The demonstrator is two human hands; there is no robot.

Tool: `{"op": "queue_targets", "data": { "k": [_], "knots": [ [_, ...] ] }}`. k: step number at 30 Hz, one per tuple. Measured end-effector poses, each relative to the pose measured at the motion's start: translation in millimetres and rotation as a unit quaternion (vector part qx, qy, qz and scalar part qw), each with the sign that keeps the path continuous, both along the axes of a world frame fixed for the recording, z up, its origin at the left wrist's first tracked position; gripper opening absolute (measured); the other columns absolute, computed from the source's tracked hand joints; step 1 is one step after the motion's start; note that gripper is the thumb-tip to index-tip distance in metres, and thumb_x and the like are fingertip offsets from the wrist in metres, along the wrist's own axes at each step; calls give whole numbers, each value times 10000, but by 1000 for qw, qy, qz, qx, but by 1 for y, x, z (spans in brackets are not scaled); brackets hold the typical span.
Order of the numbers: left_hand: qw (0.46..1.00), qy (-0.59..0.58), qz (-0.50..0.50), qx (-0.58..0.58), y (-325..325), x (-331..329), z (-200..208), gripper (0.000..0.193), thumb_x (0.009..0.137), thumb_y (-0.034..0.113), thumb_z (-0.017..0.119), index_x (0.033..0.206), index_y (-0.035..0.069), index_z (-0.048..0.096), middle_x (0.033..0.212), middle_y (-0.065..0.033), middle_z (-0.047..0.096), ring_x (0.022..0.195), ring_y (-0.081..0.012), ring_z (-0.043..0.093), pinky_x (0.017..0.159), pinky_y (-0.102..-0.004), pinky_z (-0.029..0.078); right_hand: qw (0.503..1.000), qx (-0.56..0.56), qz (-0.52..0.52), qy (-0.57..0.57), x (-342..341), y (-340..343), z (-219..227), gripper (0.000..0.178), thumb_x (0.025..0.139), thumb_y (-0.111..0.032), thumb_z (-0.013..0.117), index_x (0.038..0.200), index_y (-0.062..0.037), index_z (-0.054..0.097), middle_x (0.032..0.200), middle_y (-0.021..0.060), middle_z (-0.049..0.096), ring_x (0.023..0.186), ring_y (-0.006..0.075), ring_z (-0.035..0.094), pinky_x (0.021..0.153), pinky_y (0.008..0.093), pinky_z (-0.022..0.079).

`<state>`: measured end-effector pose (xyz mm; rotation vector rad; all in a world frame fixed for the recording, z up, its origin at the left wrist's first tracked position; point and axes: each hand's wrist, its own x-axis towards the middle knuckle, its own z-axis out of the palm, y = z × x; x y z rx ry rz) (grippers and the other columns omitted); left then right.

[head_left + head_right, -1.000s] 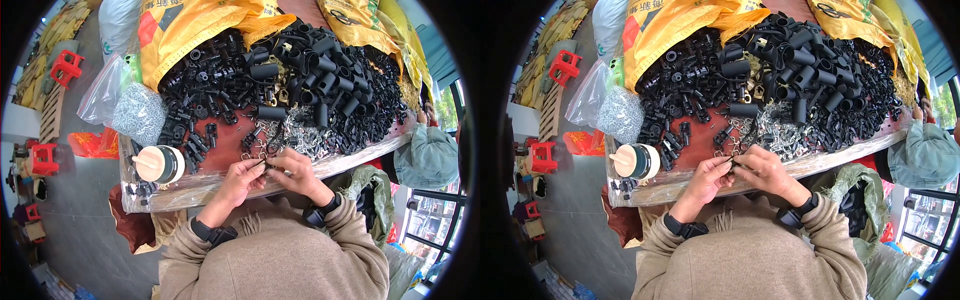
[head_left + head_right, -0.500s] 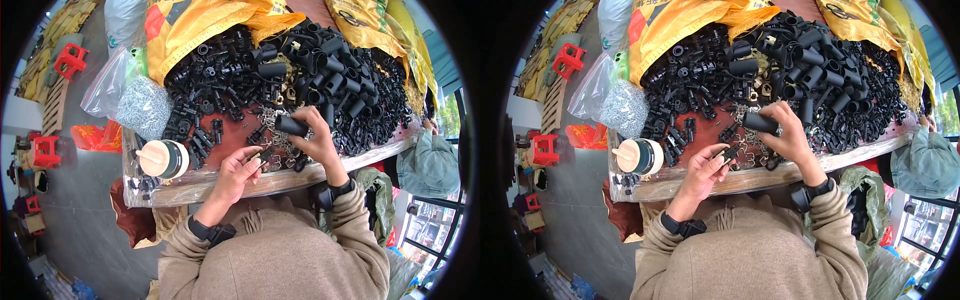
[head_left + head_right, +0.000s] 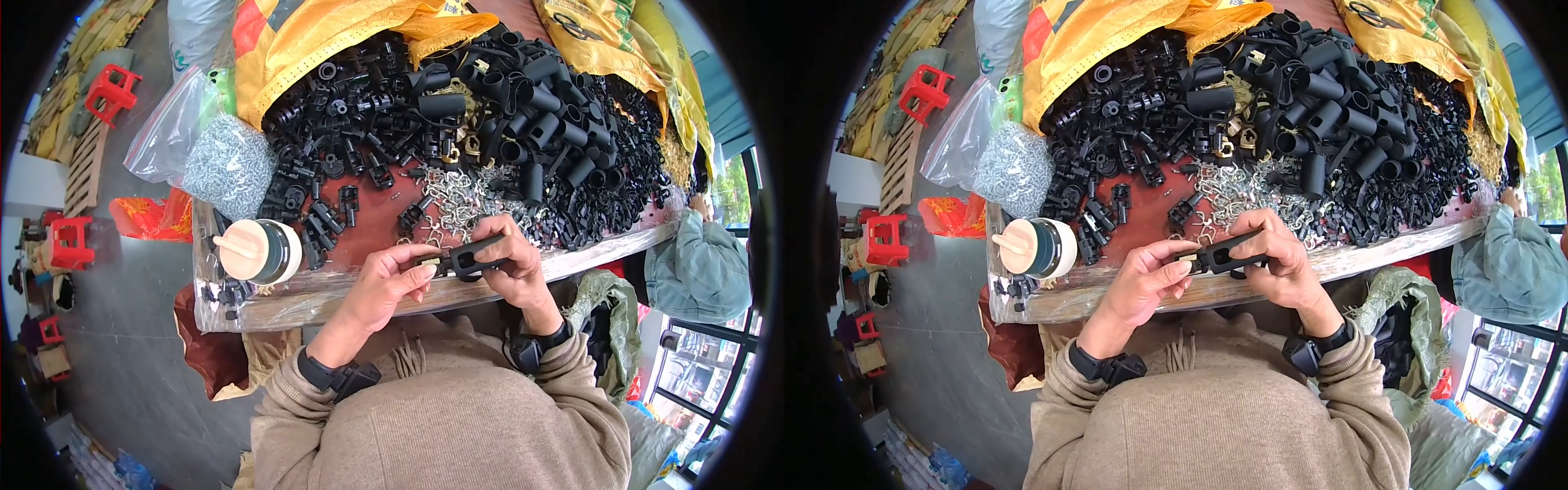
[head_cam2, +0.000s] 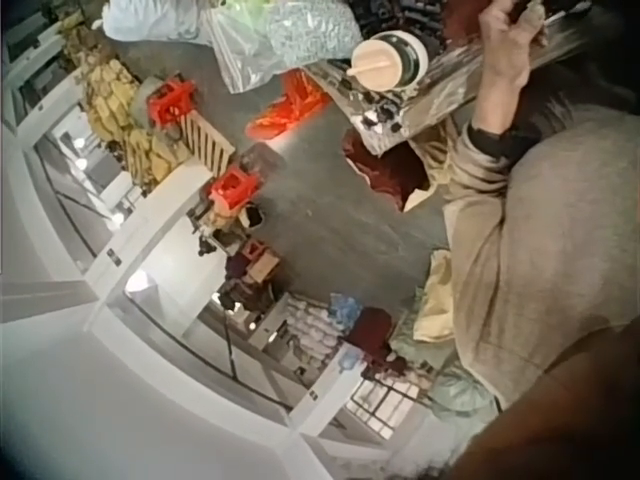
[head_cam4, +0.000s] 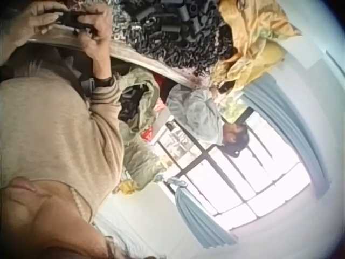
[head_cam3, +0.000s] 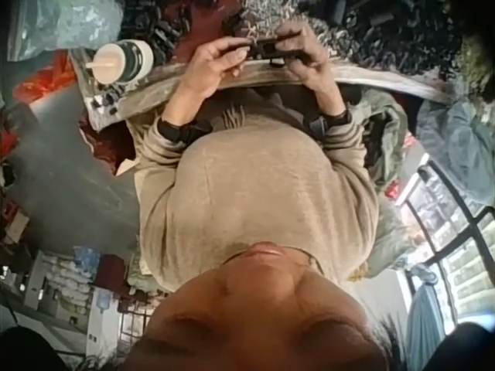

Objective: Assembling small black plastic components by hand on a factory production table.

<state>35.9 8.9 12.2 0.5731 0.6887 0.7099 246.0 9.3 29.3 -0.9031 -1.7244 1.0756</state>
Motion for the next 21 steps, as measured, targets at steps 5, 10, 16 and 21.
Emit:
{"op": "queue_targets", "data": {
  "k": [5,10,16,21],
  "knots": [
    [1000,16,-6,-6,1,-1,-2,286,801,111,588,1057,-4,535,745,7,549,617,-57,509,526,-177,419,1000,-2,14,-4,-4,-5,-1,330,533,118,480,802,-46,579,961,108,497,901,218,490,777,293,397],
    [1000,8,-1,-23,1,0,-6,290,801,115,588,1059,-5,533,746,3,557,619,-63,529,545,-185,450,1000,1,-6,-20,-6,-6,-5,314,551,110,498,811,-47,579,983,112,485,906,220,488,787,301,396],
    [1000,12,-7,-17,1,0,-11,284,805,112,583,1052,-20,536,752,-15,572,604,-61,535,550,-189,469,998,9,-10,-62,-12,-8,-6,346,599,82,523,918,-47,555,1005,121,458,932,239,471,817,318,387],
    [999,28,4,-14,1,2,-16,287,809,118,579,1054,-27,536,767,-28,584,597,-56,533,550,-182,468,992,0,-18,-122,-18,-14,-5,455,629,60,537,1067,-45,472,1044,142,419,989,273,429,853,340,363]
  ]
}}
